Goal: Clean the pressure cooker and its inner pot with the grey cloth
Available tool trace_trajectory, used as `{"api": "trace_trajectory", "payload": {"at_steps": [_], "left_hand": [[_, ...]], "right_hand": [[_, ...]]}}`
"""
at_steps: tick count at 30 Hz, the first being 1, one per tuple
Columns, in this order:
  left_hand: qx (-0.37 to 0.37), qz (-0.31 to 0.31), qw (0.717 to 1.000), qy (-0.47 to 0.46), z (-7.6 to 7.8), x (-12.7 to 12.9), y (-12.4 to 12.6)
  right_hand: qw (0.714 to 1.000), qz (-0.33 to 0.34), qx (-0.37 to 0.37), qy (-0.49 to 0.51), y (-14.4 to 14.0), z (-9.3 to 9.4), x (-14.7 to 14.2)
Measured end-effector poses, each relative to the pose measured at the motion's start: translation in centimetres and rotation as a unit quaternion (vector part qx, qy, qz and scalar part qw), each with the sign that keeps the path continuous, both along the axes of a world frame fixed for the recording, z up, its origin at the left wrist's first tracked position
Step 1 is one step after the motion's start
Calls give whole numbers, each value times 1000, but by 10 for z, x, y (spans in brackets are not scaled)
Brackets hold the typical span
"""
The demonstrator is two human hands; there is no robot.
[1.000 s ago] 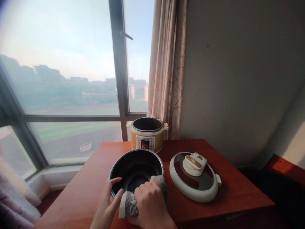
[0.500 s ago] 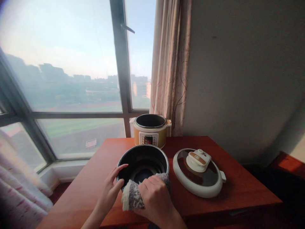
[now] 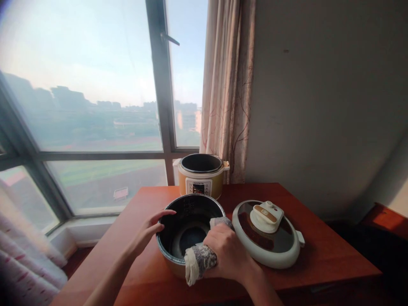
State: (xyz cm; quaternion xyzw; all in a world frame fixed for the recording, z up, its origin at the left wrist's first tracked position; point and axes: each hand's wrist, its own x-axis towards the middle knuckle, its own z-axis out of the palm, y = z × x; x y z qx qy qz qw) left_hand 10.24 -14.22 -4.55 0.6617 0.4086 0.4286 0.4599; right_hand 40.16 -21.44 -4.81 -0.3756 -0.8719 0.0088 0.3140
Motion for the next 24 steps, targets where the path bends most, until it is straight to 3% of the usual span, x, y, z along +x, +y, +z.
{"api": "trace_trajectory", "payload": {"at_steps": [3,11,16,20,24], "left_hand": [[25,26,999,-25,-11,4,-3],[55,165,984,-44,-38,14,-20],[116,235,965,1,-43,30,-47],[116,254,960,38,-46,51,-71],[119,259,958,31,-43,55,-78]], "right_hand": [[1000,-17,4,13,-4,-1,-4],[998,-55,21,-5,-8,-6,-13],[995,-92,25,-4,-15,-4,-33],[991,-133,21,3,-25,-4,-55],[986,-160,42,31,-31,-6,-66]]}}
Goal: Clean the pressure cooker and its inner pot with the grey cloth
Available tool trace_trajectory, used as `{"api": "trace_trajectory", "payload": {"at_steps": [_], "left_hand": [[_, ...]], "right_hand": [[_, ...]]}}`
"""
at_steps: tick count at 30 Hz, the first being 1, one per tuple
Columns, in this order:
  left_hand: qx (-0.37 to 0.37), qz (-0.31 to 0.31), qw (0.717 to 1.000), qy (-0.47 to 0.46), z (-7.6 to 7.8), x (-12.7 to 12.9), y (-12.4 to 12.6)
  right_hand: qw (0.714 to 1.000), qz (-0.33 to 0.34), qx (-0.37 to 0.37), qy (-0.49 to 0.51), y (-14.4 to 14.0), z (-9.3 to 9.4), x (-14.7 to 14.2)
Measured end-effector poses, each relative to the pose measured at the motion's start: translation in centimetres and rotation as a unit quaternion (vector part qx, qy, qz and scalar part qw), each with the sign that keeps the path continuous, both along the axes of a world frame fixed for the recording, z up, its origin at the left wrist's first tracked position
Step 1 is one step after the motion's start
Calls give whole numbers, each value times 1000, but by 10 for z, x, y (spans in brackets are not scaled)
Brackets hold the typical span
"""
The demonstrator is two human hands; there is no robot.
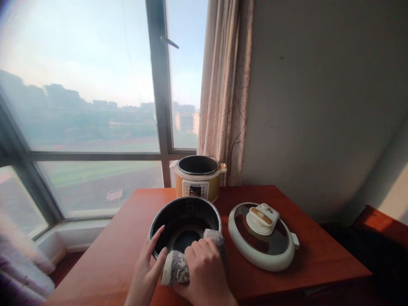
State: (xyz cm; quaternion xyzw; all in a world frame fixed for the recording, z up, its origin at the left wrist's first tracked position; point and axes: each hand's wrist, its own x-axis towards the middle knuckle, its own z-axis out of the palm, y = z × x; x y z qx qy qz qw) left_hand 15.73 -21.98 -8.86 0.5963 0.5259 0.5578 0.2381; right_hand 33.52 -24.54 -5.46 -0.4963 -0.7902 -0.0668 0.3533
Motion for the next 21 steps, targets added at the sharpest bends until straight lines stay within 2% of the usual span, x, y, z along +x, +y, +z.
{"api": "trace_trajectory", "payload": {"at_steps": [6,10,16,21], "left_hand": [[-3,-26,999,42,16,-16,6],[-15,-76,996,50,31,-25,16],[-61,-185,979,63,50,-45,43],[-101,-247,962,50,54,-58,62]], "right_hand": [[998,43,38,-31,2,0,4],[996,66,28,-59,5,0,12],[984,149,-14,-93,18,5,49],[979,190,-40,-61,31,11,75]]}}
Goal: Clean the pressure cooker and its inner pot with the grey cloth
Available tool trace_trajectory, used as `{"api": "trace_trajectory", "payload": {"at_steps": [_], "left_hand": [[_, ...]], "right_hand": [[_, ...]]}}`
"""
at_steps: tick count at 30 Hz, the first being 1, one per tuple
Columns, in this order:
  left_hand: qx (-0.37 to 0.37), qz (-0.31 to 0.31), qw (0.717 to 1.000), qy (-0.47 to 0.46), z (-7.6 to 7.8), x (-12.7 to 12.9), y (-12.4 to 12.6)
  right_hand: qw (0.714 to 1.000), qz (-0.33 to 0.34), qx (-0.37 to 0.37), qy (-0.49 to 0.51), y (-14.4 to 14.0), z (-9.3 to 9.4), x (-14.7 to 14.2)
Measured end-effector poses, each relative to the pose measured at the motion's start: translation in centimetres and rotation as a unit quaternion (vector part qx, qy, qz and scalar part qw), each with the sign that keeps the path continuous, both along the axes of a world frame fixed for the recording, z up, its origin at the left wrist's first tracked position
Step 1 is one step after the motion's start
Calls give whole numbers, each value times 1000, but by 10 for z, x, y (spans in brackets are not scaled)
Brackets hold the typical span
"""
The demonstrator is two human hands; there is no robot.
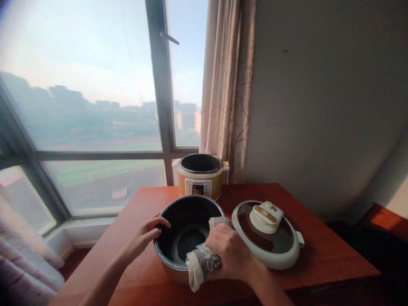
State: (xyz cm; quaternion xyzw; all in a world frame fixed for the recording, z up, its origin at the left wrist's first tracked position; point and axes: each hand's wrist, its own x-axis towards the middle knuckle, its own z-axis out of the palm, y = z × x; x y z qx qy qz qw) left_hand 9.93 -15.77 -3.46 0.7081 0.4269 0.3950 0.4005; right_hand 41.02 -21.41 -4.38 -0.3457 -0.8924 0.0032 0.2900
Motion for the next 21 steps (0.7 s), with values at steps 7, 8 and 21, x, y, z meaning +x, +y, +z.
{"api": "trace_trajectory", "payload": {"at_steps": [7,8,21], "left_hand": [[45,83,994,-59,-28,6,-6],[70,121,989,-57,-33,8,-9],[420,73,878,217,-53,37,-88]], "right_hand": [[999,-46,-13,23,-4,-7,-3],[998,-50,-14,24,-5,-7,-4],[993,-108,-46,-30,-24,3,-45]]}}
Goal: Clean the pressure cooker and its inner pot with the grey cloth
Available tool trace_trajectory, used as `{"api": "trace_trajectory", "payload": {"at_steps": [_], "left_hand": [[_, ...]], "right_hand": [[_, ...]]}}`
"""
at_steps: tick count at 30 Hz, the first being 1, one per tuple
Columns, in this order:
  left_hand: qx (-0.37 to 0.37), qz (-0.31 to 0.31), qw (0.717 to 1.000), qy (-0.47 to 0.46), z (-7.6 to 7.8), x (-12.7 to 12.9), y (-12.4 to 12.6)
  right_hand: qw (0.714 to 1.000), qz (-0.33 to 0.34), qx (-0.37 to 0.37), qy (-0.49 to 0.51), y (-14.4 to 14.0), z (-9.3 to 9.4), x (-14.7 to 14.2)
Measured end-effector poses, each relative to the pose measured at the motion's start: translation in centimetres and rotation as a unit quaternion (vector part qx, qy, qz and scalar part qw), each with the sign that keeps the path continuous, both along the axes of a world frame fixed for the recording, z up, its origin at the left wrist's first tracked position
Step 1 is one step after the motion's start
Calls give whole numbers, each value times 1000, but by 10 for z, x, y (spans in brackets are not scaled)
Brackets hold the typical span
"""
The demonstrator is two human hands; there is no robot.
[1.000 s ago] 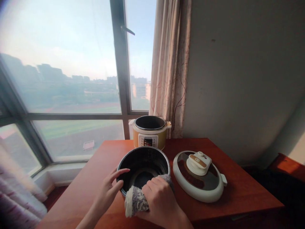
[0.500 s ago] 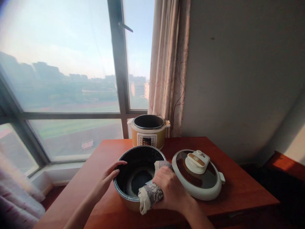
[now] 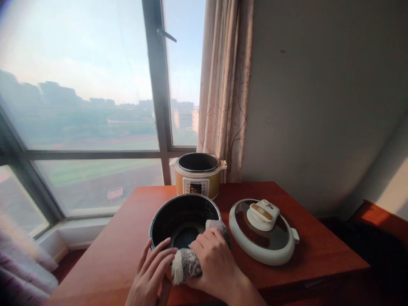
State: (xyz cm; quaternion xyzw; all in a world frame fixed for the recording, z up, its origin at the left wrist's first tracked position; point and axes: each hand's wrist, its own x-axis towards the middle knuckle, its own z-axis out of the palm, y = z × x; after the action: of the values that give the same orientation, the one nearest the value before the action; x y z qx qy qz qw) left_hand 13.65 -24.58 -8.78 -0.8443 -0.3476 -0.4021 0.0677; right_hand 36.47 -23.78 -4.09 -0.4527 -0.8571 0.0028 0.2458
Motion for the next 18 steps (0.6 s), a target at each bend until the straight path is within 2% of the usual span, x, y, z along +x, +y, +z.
{"api": "trace_trajectory", "payload": {"at_steps": [5,8,12,15,18], "left_hand": [[-1,2,999,-50,10,-2,11],[-26,-38,999,-8,16,-14,21],[-51,-78,995,37,18,-34,36],[-8,-67,997,31,17,-49,49],[37,-18,999,30,19,-65,67]], "right_hand": [[1000,5,10,-20,-2,-7,-13],[999,25,22,-38,3,-8,-9],[995,64,10,-73,11,1,5],[992,87,-9,-91,16,11,16],[991,98,-18,-93,21,19,25]]}}
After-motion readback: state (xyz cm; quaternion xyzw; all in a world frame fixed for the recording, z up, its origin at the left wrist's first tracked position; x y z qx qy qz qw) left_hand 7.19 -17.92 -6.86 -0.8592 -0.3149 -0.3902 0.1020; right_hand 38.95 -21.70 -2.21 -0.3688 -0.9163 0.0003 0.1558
